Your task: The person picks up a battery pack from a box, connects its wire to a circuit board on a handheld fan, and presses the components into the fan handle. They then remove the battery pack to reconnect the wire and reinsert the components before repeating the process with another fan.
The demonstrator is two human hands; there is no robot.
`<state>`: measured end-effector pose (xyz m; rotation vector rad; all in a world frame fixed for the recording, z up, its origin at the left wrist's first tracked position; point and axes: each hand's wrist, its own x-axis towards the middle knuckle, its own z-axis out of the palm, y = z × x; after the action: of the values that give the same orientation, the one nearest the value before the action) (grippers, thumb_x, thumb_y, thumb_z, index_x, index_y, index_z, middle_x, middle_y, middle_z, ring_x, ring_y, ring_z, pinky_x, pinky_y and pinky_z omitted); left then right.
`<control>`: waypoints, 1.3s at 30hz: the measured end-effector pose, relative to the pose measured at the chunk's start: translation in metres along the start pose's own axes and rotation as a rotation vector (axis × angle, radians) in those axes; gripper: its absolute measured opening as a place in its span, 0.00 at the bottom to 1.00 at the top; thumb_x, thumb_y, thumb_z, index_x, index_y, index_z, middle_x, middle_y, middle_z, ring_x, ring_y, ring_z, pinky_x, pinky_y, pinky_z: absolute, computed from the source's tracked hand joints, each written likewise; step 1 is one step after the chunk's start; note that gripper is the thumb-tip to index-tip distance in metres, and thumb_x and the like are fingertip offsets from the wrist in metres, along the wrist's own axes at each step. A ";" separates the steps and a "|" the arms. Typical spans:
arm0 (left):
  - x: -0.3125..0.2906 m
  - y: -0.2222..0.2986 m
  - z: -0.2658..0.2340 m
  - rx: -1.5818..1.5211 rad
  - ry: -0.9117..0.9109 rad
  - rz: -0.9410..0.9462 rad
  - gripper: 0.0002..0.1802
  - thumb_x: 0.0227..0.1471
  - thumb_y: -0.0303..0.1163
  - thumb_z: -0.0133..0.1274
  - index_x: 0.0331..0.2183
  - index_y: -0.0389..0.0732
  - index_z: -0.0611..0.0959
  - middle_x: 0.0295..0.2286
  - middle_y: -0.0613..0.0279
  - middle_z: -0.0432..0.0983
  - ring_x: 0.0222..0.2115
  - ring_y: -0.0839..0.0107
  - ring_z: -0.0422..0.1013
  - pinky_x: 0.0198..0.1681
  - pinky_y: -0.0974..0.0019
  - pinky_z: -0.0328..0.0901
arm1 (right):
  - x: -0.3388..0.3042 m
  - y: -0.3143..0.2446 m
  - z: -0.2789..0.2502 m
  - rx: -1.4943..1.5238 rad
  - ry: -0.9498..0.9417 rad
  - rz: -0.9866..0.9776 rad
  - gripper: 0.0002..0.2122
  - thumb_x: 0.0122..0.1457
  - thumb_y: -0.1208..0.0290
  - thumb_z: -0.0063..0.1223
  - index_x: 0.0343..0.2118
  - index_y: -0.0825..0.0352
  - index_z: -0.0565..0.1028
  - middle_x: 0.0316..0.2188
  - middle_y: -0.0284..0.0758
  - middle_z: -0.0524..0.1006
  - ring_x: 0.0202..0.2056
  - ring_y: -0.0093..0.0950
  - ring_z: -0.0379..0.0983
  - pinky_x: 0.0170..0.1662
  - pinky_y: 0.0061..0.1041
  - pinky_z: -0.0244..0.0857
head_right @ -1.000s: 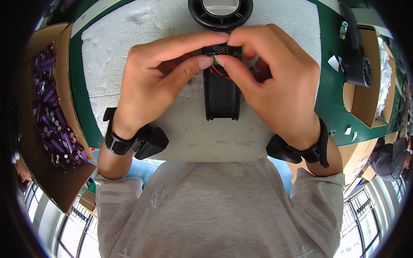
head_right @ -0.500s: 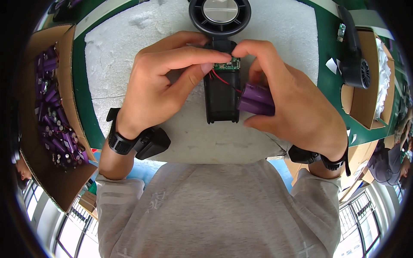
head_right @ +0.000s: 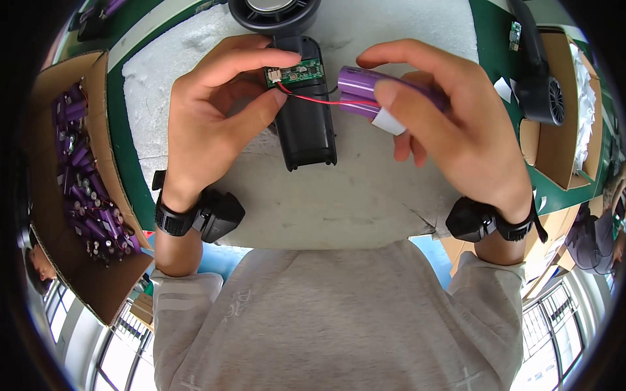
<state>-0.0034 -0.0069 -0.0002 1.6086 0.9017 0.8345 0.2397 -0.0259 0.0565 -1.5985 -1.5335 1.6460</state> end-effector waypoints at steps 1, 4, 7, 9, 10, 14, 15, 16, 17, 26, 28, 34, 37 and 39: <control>-0.001 0.000 0.000 0.021 0.015 -0.006 0.21 0.44 0.10 0.52 0.42 0.35 0.82 0.45 0.56 0.70 0.39 0.75 0.72 0.38 0.75 0.68 | 0.003 -0.001 0.000 0.025 -0.002 0.109 0.12 0.55 0.76 0.52 0.43 0.71 0.73 0.32 0.32 0.76 0.22 0.17 0.70 0.24 0.15 0.61; -0.003 -0.001 0.000 0.058 0.046 -0.014 0.21 0.43 0.09 0.52 0.41 0.35 0.83 0.45 0.56 0.70 0.39 0.76 0.72 0.38 0.75 0.68 | 0.010 0.013 0.008 -0.213 0.140 -0.033 0.10 0.56 0.76 0.54 0.41 0.71 0.74 0.31 0.32 0.76 0.20 0.17 0.68 0.21 0.16 0.59; -0.004 -0.001 0.005 0.082 0.084 -0.020 0.21 0.42 0.09 0.51 0.40 0.35 0.83 0.44 0.57 0.70 0.38 0.76 0.71 0.37 0.75 0.68 | 0.010 0.015 0.014 -0.476 0.288 -0.211 0.09 0.54 0.76 0.58 0.38 0.71 0.75 0.30 0.33 0.77 0.19 0.18 0.68 0.20 0.16 0.59; -0.004 -0.003 0.005 0.078 0.092 -0.015 0.21 0.42 0.09 0.51 0.40 0.35 0.83 0.44 0.57 0.70 0.38 0.76 0.71 0.37 0.76 0.68 | 0.008 0.013 0.018 -0.751 0.438 -0.428 0.09 0.52 0.76 0.62 0.35 0.71 0.76 0.30 0.34 0.78 0.22 0.21 0.70 0.22 0.17 0.61; -0.005 -0.004 0.005 0.076 0.095 -0.012 0.21 0.42 0.09 0.51 0.40 0.35 0.83 0.44 0.58 0.71 0.38 0.77 0.71 0.37 0.76 0.68 | 0.008 0.013 0.018 -0.755 0.432 -0.432 0.09 0.52 0.76 0.62 0.35 0.71 0.76 0.30 0.34 0.78 0.22 0.21 0.70 0.22 0.17 0.61; -0.005 -0.002 0.007 0.063 0.116 -0.014 0.21 0.42 0.09 0.50 0.40 0.36 0.83 0.43 0.59 0.71 0.37 0.77 0.71 0.36 0.76 0.68 | 0.006 0.013 0.018 -0.804 0.460 -0.644 0.10 0.46 0.79 0.65 0.32 0.73 0.77 0.32 0.36 0.79 0.27 0.27 0.74 0.26 0.19 0.66; -0.006 -0.002 0.007 0.060 0.121 -0.018 0.21 0.42 0.09 0.50 0.39 0.36 0.83 0.42 0.59 0.71 0.37 0.78 0.71 0.36 0.77 0.67 | 0.004 0.014 0.016 -0.835 0.432 -0.657 0.09 0.46 0.80 0.65 0.30 0.73 0.77 0.33 0.37 0.79 0.29 0.28 0.75 0.28 0.20 0.67; -0.006 -0.002 0.007 0.058 0.126 -0.019 0.21 0.42 0.09 0.50 0.39 0.36 0.83 0.42 0.59 0.71 0.37 0.78 0.71 0.36 0.77 0.67 | 0.003 0.015 0.015 -0.864 0.405 -0.669 0.08 0.45 0.81 0.65 0.29 0.73 0.77 0.34 0.37 0.79 0.31 0.29 0.76 0.30 0.21 0.69; -0.006 -0.002 0.007 0.057 0.120 -0.019 0.21 0.42 0.09 0.50 0.39 0.36 0.83 0.42 0.59 0.71 0.36 0.78 0.71 0.36 0.77 0.67 | 0.001 0.016 0.015 -0.893 0.377 -0.679 0.07 0.44 0.81 0.65 0.28 0.73 0.78 0.36 0.37 0.80 0.33 0.31 0.77 0.32 0.22 0.70; -0.006 -0.003 0.008 0.072 0.114 -0.015 0.21 0.43 0.10 0.51 0.39 0.38 0.83 0.41 0.62 0.71 0.36 0.78 0.71 0.35 0.77 0.67 | -0.001 0.017 0.027 -1.018 0.413 -0.674 0.07 0.44 0.83 0.64 0.28 0.74 0.79 0.37 0.39 0.81 0.36 0.34 0.78 0.36 0.26 0.74; -0.005 -0.001 0.008 0.072 0.114 -0.013 0.21 0.43 0.10 0.51 0.40 0.38 0.83 0.41 0.62 0.71 0.36 0.78 0.71 0.35 0.77 0.67 | -0.001 0.016 0.027 -1.039 0.424 -0.675 0.06 0.44 0.83 0.64 0.28 0.74 0.79 0.37 0.39 0.81 0.37 0.34 0.78 0.36 0.27 0.74; -0.005 -0.001 0.006 0.092 0.096 -0.005 0.21 0.43 0.10 0.51 0.40 0.38 0.83 0.41 0.61 0.72 0.36 0.77 0.71 0.36 0.76 0.67 | -0.003 0.016 0.027 -1.063 0.414 -0.699 0.05 0.46 0.83 0.63 0.27 0.74 0.79 0.37 0.39 0.81 0.37 0.35 0.78 0.36 0.27 0.74; -0.006 -0.001 0.006 0.093 0.089 -0.008 0.21 0.43 0.10 0.51 0.40 0.38 0.83 0.42 0.61 0.71 0.36 0.78 0.71 0.36 0.77 0.67 | -0.003 0.017 0.031 -1.095 0.444 -0.699 0.06 0.45 0.82 0.64 0.28 0.73 0.78 0.37 0.39 0.81 0.37 0.35 0.78 0.37 0.27 0.74; -0.006 -0.002 0.006 0.095 0.088 -0.009 0.21 0.44 0.10 0.51 0.40 0.38 0.83 0.42 0.61 0.71 0.36 0.78 0.71 0.36 0.77 0.67 | -0.003 0.017 0.033 -1.094 0.455 -0.696 0.07 0.45 0.81 0.64 0.28 0.73 0.78 0.37 0.39 0.81 0.37 0.35 0.78 0.37 0.27 0.74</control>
<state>-0.0019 -0.0148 -0.0040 1.6587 1.0229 0.8736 0.2181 -0.0481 0.0349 -1.3783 -2.4551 -0.0094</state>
